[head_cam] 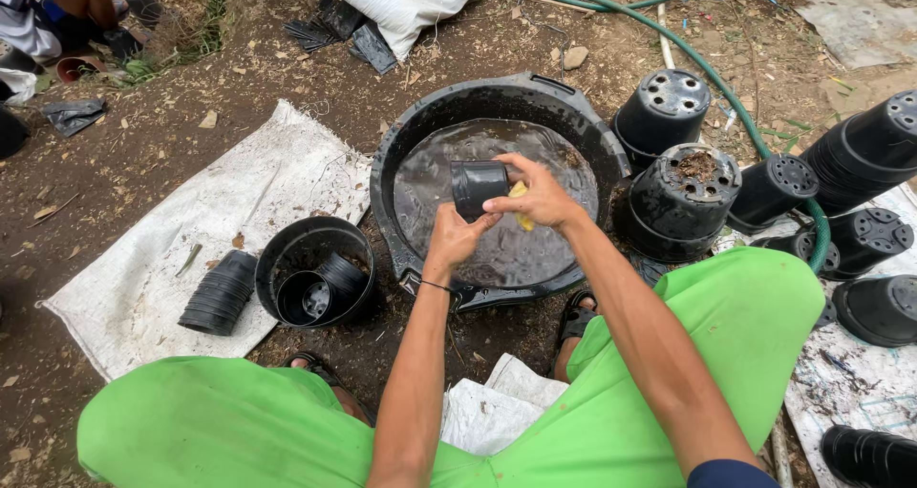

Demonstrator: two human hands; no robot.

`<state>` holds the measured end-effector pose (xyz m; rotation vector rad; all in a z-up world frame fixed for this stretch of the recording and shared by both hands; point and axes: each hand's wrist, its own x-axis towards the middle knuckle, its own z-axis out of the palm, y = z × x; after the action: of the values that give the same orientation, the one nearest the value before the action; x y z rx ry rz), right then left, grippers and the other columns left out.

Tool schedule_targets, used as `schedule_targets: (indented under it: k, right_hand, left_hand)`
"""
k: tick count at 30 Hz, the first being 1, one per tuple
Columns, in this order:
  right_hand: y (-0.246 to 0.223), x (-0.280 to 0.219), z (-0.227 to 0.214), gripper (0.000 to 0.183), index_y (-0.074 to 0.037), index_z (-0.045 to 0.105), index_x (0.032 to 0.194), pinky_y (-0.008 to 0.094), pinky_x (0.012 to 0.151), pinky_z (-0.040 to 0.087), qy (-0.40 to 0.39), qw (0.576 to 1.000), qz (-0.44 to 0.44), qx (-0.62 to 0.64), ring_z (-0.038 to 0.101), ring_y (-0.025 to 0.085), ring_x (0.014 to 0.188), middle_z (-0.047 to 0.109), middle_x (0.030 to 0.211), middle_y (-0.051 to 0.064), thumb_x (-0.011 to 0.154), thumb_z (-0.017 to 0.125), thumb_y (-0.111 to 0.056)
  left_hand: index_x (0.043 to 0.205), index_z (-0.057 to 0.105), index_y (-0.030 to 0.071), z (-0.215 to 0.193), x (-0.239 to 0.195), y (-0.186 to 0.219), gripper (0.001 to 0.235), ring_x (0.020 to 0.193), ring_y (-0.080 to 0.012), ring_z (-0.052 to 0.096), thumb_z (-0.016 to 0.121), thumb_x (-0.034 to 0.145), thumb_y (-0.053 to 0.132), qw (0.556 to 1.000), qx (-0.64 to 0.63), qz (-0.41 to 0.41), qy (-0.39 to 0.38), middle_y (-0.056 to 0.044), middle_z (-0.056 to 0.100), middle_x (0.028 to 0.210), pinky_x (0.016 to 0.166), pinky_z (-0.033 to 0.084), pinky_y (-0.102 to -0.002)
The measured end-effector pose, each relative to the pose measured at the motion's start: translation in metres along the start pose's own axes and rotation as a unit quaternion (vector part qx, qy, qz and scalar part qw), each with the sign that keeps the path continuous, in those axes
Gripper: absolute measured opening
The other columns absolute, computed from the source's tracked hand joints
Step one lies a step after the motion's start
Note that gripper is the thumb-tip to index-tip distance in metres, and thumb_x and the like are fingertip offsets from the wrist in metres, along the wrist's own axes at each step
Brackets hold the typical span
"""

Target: The person sits on the ground and washes black plastic plant pots one by one using a yellow sponge and water from a large tub. They scrub the inside and outside of each pot, rinse it, and place it aside. The process is repeated for several pots.

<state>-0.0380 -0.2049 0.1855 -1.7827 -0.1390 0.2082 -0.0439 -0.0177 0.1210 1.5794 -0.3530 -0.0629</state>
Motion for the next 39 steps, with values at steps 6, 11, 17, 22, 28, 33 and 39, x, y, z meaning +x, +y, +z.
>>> schedule_targets:
  k: [6, 11, 17, 22, 28, 33, 39]
  right_hand:
    - [-0.005, -0.001, -0.004, 0.082, -0.008, 0.052, 0.138, 0.033, 0.088, 0.057, -0.04, 0.996, -0.073, 0.009, 0.067, 0.02, 0.108, 0.07, 0.121, 0.016, 0.066, 0.093, -0.013]
    - [-0.01, -0.001, -0.013, 0.081, -0.009, 0.056, 0.135, 0.035, 0.092, 0.056, -0.038, 0.993, -0.102, -0.037, 0.067, 0.021, 0.113, 0.07, 0.123, 0.015, 0.065, 0.095, -0.012]
    - [0.017, -0.002, -0.022, 0.089, -0.012, 0.06, 0.136, 0.039, 0.09, 0.053, 0.018, 0.982, -0.046, -0.182, 0.07, 0.023, 0.104, 0.074, 0.112, 0.014, 0.056, 0.097, -0.023]
    - [0.029, 0.006, -0.018, 0.089, -0.011, 0.061, 0.138, 0.038, 0.086, 0.055, 0.11, 0.979, -0.021, -0.168, 0.071, 0.021, 0.099, 0.072, 0.111, 0.014, 0.06, 0.097, -0.032]
    - [0.015, 0.011, -0.01, 0.094, -0.003, 0.051, 0.148, 0.031, 0.075, 0.058, 0.231, 0.973, -0.004, 0.007, 0.072, 0.018, 0.089, 0.072, 0.111, 0.012, 0.071, 0.091, -0.038]
    - [0.018, 0.014, -0.048, 0.084, 0.001, 0.054, 0.145, 0.029, 0.078, 0.057, 0.149, 0.961, -0.064, 0.222, 0.071, 0.014, 0.097, 0.073, 0.117, 0.011, 0.077, 0.09, -0.034]
    - [0.071, -0.021, -0.044, 0.091, -0.003, 0.062, 0.14, 0.028, 0.077, 0.05, 0.212, 0.958, 0.094, -0.17, 0.064, 0.015, 0.086, 0.071, 0.107, 0.014, 0.064, 0.097, -0.039]
  left_hand:
    - [0.097, 0.079, -0.001, -0.006, 0.0, 0.006, 0.02, 0.075, -0.0107, 0.073, 0.085, 0.077, -0.001, 0.988, -0.152, 0.007, 0.014, -0.007, 0.079, 0.088, 0.067, 0.059, -0.026]
    - [0.094, 0.077, 0.0, -0.028, 0.01, -0.009, 0.011, 0.067, -0.0118, 0.071, 0.078, 0.083, 0.002, 0.977, -0.202, 0.001, 0.066, -0.01, 0.077, 0.081, 0.063, 0.058, -0.026]
    - [0.098, 0.057, -0.005, -0.116, 0.013, -0.027, 0.032, 0.054, -0.0188, 0.055, 0.067, 0.109, 0.023, 0.807, -0.466, 0.027, 0.36, -0.004, 0.05, 0.065, 0.062, 0.06, -0.038]
    - [0.148, 0.03, 0.013, -0.105, 0.01, -0.028, 0.065, 0.105, -0.0189, 0.067, 0.062, 0.093, 0.022, 0.919, -0.288, -0.033, 0.268, -0.01, 0.063, 0.117, 0.089, 0.063, -0.034]
    - [0.146, 0.053, -0.002, 0.024, 0.016, -0.015, 0.055, 0.115, -0.0236, 0.062, 0.063, 0.104, 0.033, 0.993, -0.118, 0.006, 0.026, -0.022, 0.061, 0.132, 0.094, 0.056, -0.037]
    - [0.138, 0.059, -0.001, 0.033, 0.004, -0.017, 0.044, 0.119, -0.0168, 0.064, 0.057, 0.107, 0.029, 0.983, -0.007, 0.163, 0.079, -0.018, 0.066, 0.132, 0.092, 0.056, -0.033]
    - [0.098, 0.054, 0.005, -0.012, 0.012, -0.006, 0.026, 0.07, -0.0102, 0.059, 0.043, 0.112, 0.023, 0.982, -0.089, 0.045, 0.162, 0.001, 0.059, 0.079, 0.063, 0.051, -0.025]
